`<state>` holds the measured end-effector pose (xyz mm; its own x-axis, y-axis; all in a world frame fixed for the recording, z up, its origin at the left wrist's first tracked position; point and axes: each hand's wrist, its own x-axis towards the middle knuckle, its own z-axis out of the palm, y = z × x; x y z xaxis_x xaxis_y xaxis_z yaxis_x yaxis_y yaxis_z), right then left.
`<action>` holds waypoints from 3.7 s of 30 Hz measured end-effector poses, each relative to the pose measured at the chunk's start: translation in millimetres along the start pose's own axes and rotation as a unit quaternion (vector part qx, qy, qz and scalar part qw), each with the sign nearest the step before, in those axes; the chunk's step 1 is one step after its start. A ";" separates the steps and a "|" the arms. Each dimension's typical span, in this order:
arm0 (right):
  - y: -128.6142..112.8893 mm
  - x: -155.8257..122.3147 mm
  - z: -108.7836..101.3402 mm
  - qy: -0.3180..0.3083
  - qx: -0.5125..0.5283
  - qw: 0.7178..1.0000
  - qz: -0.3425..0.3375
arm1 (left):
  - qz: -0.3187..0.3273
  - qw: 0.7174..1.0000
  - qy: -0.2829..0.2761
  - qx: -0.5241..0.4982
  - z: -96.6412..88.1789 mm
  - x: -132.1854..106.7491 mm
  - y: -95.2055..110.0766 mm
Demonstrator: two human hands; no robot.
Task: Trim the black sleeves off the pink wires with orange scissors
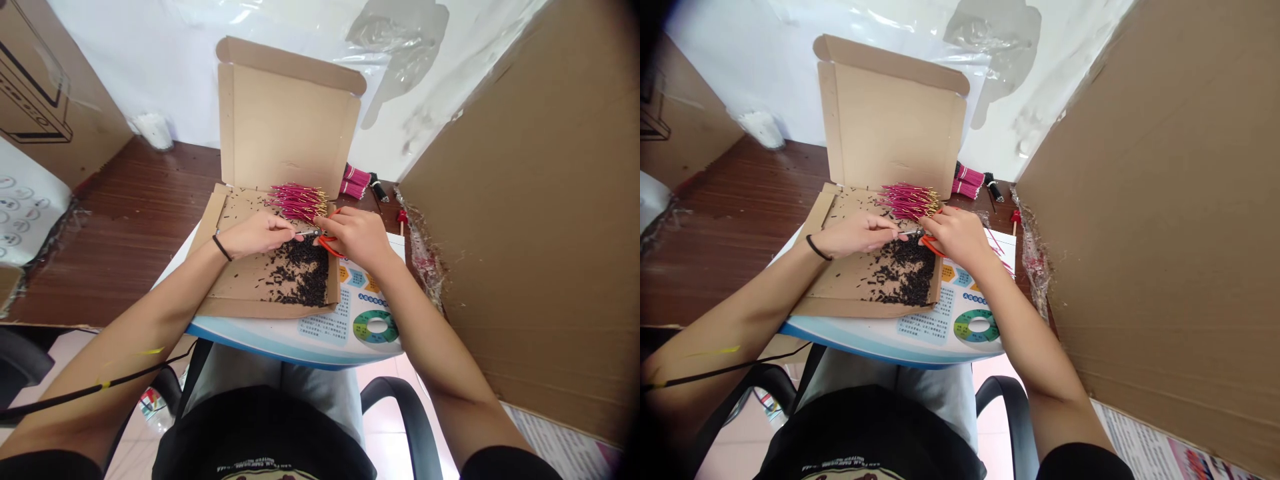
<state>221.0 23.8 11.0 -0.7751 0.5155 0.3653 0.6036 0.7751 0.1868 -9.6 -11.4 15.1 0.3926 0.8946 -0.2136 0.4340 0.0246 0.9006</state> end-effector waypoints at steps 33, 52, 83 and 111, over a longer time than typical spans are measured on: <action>-5.8 1.8 -13.0 -0.043 0.002 0.999 0.023 | -0.032 0.966 0.007 -0.256 7.2 1.9 -9.3; -8.0 1.1 -10.2 -0.065 0.029 0.997 0.040 | 0.005 0.971 0.010 -0.241 6.2 2.3 -14.5; -26.4 10.4 -3.7 0.139 0.359 0.874 0.297 | 0.014 0.968 0.029 -0.251 6.8 3.1 -8.1; -45.7 21.5 6.6 0.114 0.772 0.530 0.330 | -0.007 0.916 -0.016 -0.401 26.6 6.8 -10.3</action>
<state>175.5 1.9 4.3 -0.3411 0.9398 0.0194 -0.2802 -0.0819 -0.9564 10.2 -17.5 -5.7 0.4212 0.8784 -0.2257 -0.2922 0.3670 0.8831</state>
